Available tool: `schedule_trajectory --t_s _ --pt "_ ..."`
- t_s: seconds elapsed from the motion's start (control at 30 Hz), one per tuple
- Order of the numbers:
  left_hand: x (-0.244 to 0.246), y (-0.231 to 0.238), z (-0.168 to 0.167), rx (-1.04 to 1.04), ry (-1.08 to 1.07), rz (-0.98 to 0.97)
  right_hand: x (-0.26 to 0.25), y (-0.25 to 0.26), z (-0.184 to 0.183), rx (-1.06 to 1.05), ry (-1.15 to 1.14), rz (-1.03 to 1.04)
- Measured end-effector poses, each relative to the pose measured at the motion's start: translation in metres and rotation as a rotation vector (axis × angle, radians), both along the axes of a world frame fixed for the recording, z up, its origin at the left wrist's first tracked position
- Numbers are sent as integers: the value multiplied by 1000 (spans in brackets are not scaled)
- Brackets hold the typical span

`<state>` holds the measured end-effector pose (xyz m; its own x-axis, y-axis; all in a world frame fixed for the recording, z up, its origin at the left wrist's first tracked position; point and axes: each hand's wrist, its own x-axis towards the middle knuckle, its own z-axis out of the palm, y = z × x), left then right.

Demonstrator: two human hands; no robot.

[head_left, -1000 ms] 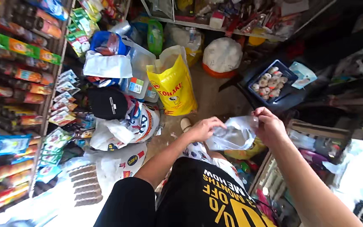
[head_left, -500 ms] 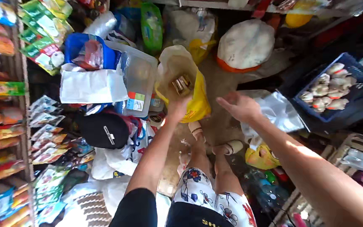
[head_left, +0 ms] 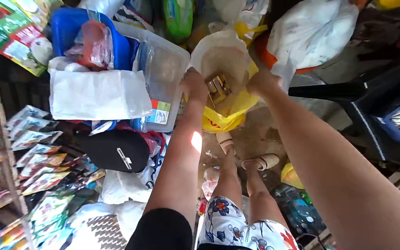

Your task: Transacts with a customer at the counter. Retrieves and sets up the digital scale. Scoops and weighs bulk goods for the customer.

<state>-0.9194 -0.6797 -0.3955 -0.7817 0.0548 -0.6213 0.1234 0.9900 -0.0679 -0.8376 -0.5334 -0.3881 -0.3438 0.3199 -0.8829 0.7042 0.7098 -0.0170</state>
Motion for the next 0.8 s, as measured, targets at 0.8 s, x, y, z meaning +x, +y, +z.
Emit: schedule_trajectory --t_s 0.8 --pt "257 -220 86 -144 -562 27 355 -90 53 -225 -262 -231"
